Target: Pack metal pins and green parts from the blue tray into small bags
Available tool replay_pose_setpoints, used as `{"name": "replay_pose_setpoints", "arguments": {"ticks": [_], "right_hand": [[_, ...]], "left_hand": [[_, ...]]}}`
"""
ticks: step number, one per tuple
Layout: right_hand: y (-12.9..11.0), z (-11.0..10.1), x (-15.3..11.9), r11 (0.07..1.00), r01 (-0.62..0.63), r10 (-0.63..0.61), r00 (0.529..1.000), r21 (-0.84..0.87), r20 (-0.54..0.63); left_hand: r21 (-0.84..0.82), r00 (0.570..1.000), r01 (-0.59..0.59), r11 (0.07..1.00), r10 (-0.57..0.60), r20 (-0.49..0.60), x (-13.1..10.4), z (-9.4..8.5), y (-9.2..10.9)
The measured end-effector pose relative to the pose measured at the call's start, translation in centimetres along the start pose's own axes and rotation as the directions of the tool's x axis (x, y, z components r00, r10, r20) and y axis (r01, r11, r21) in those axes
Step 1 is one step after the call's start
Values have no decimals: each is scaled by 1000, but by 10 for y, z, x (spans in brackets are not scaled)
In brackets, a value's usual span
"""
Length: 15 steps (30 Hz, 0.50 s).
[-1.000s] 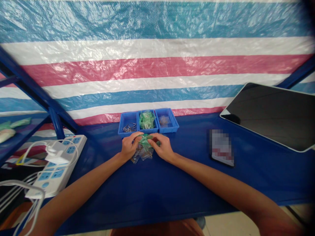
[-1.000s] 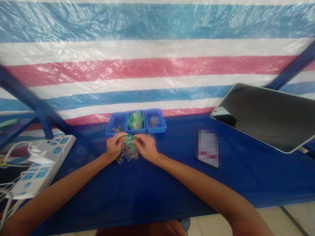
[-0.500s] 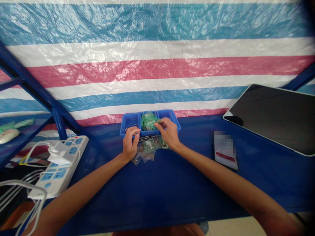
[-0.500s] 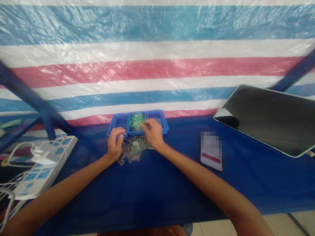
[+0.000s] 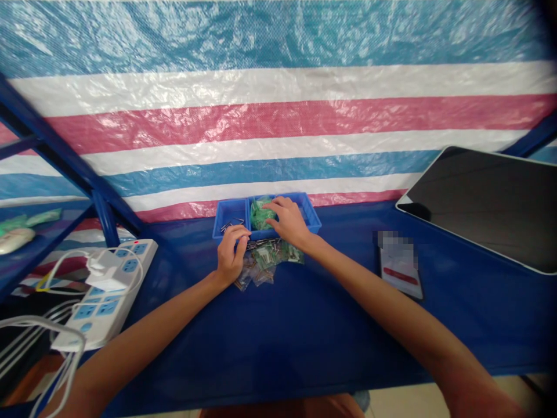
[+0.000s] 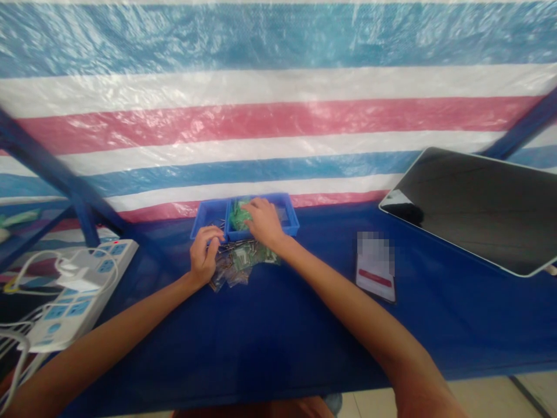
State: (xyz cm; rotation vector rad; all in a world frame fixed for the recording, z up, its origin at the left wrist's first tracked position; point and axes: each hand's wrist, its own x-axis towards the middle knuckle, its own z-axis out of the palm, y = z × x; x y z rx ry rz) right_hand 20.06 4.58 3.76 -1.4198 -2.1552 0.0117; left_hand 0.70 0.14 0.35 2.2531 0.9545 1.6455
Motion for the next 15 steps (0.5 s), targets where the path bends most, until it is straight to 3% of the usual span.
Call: {"name": "replay_pose_setpoints", "arguments": {"ticks": [4, 7, 15], "right_hand": [[2, -6, 2, 991, 125, -117, 985, -56, 129], [1, -7, 2, 984, 151, -124, 965, -98, 233], [-12, -31, -7, 996, 74, -70, 994, -44, 84]], "left_hand": [[-13, 1000, -5, 1000, 5, 8, 0, 1, 0], [-21, 1000, 5, 1000, -4, 5, -1, 1, -1], [-55, 999, 36, 998, -35, 13, -3, 0, -4]]}}
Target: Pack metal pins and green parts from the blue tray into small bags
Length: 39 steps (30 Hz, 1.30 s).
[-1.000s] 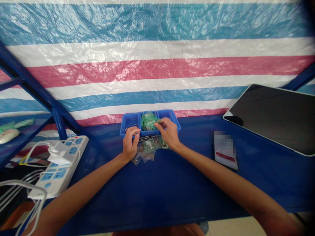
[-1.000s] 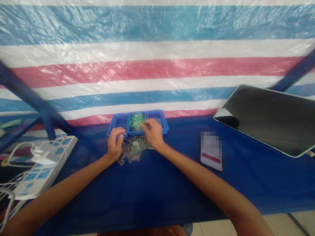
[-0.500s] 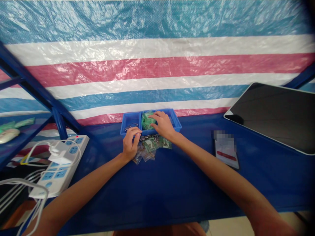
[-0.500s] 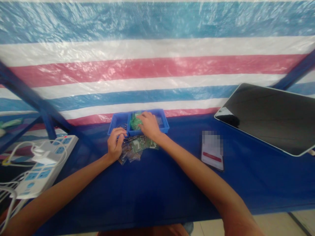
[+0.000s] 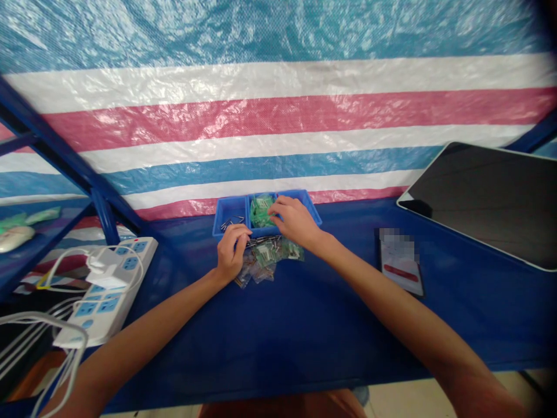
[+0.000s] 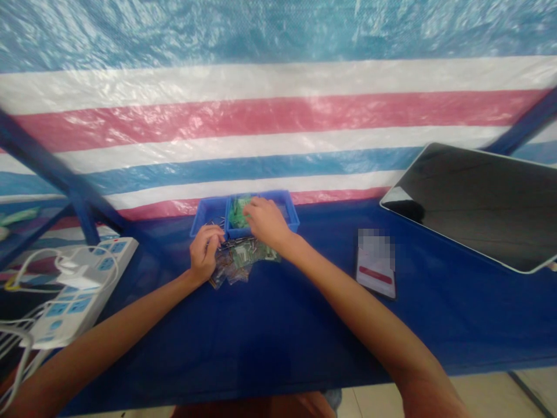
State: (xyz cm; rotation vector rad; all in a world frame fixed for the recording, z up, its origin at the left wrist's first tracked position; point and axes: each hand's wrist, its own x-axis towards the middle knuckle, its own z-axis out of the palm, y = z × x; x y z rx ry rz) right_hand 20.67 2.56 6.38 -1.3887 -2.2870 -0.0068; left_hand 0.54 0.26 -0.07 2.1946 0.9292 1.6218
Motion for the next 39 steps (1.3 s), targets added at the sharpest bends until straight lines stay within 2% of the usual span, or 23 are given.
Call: {"name": "replay_pose_setpoints", "arguments": {"ticks": [5, 7, 9, 10, 11, 13, 14, 15, 19, 22, 25, 28, 33, 39], "right_hand": [[-9, -9, -21, 996, 73, -82, 976, 52, 200], [-10, -7, -31, 996, 86, -92, 964, 34, 250], [-10, -4, -39, 998, 60, -59, 953, 6, 297], [-9, -2, -43, 1000, 29, -25, 953, -10, 303], [-8, 0, -46, 1000, 4, 4, 951, -23, 308], [-6, 3, -50, 998, -42, 57, 947, -54, 315], [-6, 4, -52, 995, -64, 84, 945, -73, 316], [-5, 5, -53, 992, -84, 110, 941, -94, 319], [-4, 7, -59, 984, -108, 156, 911, -144, 381], [-4, 11, -62, 984, -102, 155, 897, -146, 415], [-4, 17, -64, 985, -101, 149, 906, -142, 395], [-5, 22, -62, 988, -93, 132, 917, -121, 376], [-9, 23, -59, 989, -121, 142, 926, -80, 349], [-13, 21, -60, 987, -155, 158, 941, -33, 300]], "left_hand": [[39, 999, -30, 999, 29, 23, 1, -2, 2], [60, 991, -92, 994, 86, 98, 5, -5, 3], [81, 953, -191, 978, 165, 255, 13, -9, 5], [106, 914, -250, 962, 199, 353, 18, -12, 7], [132, 858, -302, 944, 209, 469, 24, -16, 9], [161, 721, -383, 909, 186, 667, 35, -26, 14], [173, 662, -394, 902, 148, 735, 40, -31, 15], [180, 620, -399, 899, 120, 775, 43, -37, 16], [200, 504, -340, 919, -2, 864, 43, -55, 12], [240, 443, -307, 921, -85, 893, 35, -58, 6], [246, 436, -285, 926, -104, 894, 29, -53, 2], [246, 489, -255, 935, -95, 867, 28, -45, -1], [264, 527, -204, 943, -121, 841, 27, -38, -7], [205, 577, -118, 972, -100, 810, 28, -37, -8]]}}
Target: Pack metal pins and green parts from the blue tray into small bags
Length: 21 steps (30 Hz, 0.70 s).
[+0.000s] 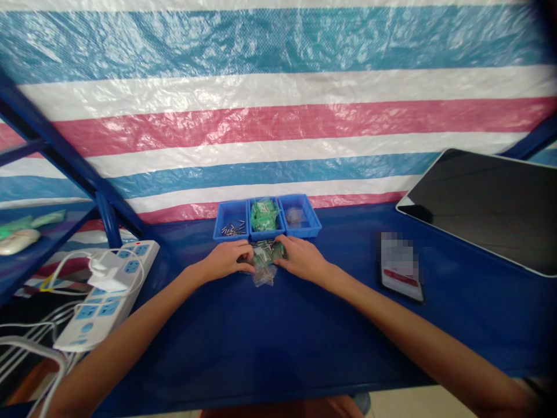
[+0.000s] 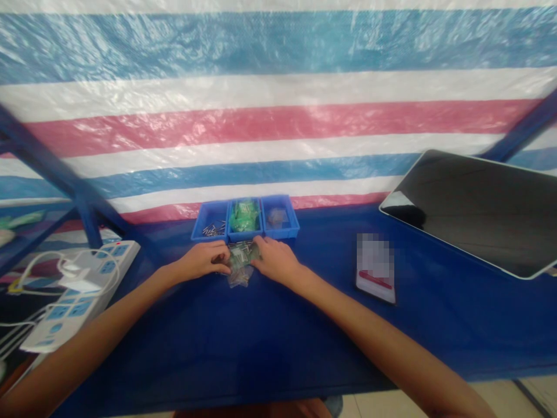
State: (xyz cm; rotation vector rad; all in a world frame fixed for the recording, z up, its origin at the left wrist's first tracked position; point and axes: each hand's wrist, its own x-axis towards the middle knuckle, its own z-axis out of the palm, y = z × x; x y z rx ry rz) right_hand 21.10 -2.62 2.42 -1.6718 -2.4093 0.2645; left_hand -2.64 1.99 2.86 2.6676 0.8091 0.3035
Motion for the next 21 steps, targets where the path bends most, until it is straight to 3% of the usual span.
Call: {"name": "replay_pose_setpoints", "arguments": {"ticks": [4, 7, 9, 12, 14, 16, 21], "right_hand": [[-2, 1, -1, 999, -27, 28, 998, 19, -50], [-6, 2, -1, 995, -46, 59, 988, 92, -140], [-10, 3, -1, 980, -16, 61, 973, 199, -221], [-17, 6, 2, 914, 101, 43, 939, 393, -342], [-20, 10, 5, 858, 171, 43, 915, 484, -401], [-21, 16, 8, 823, 203, 61, 897, 530, -439], [-21, 30, 7, 804, 222, 76, 882, 552, -465]], "left_hand": [[-120, 990, -40, 992, 23, -139, 2, 1, 4], [-201, 945, -44, 979, -25, -327, 5, 4, 9], [-261, 889, -3, 965, -117, -442, 10, 9, 14], [-404, 758, 70, 912, -312, -573, 18, 19, 21], [-492, 687, 63, 868, -396, -609, 23, 27, 24], [-561, 648, 39, 827, -448, -616, 27, 35, 26], [-650, 658, -29, 759, -475, -585, 27, 43, 28]]}}
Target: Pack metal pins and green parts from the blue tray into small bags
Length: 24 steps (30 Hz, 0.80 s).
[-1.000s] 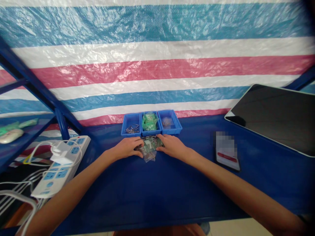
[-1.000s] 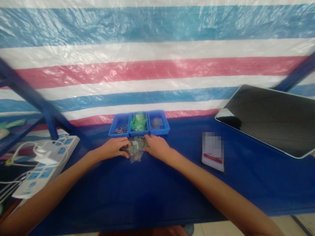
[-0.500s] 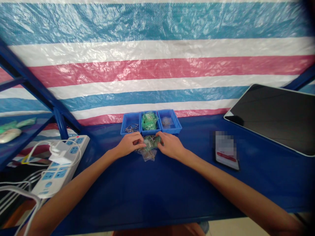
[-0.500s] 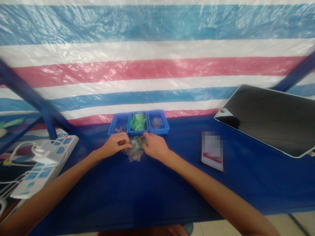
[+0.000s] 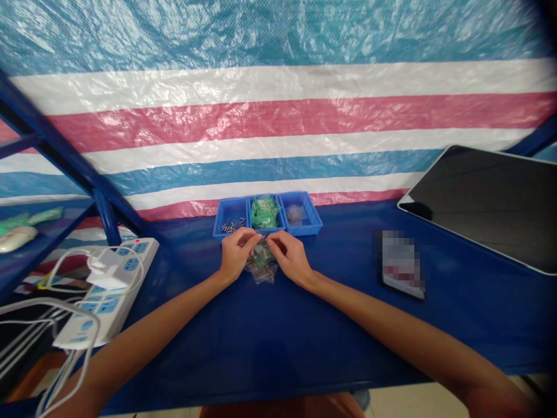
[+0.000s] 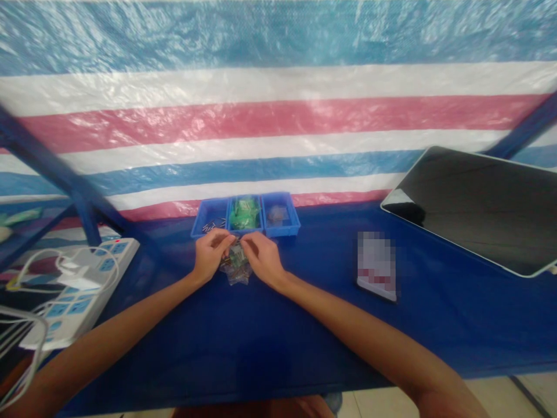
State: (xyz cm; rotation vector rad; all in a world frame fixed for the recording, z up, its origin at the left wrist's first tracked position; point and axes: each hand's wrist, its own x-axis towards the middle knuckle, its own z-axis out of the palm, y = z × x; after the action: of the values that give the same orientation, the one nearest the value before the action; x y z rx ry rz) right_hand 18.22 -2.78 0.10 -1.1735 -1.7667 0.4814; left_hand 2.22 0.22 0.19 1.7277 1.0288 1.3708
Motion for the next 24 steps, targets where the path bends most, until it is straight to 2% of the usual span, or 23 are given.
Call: {"name": "replay_pose_setpoints", "arguments": {"ticks": [5, 12, 18, 24], "right_hand": [[1, 1, -5, 1000, 8, -8, 1000, -24, 17], [1, 0, -6, 1000, -8, 10, 997, 24, -79], [4, 1, -4, 994, 3, 13, 988, 107, -155], [7, 3, -2, 991, 37, -15, 986, 131, -166]], "left_hand": [[19, 994, -88, 996, 87, 60, -2, 0, 1], [219, 963, -267, 938, 249, 107, -2, -3, 6], [262, 955, -295, 919, 294, 46, -4, -4, -1], [251, 950, -305, 919, 313, 9, -6, -3, -2]]}}
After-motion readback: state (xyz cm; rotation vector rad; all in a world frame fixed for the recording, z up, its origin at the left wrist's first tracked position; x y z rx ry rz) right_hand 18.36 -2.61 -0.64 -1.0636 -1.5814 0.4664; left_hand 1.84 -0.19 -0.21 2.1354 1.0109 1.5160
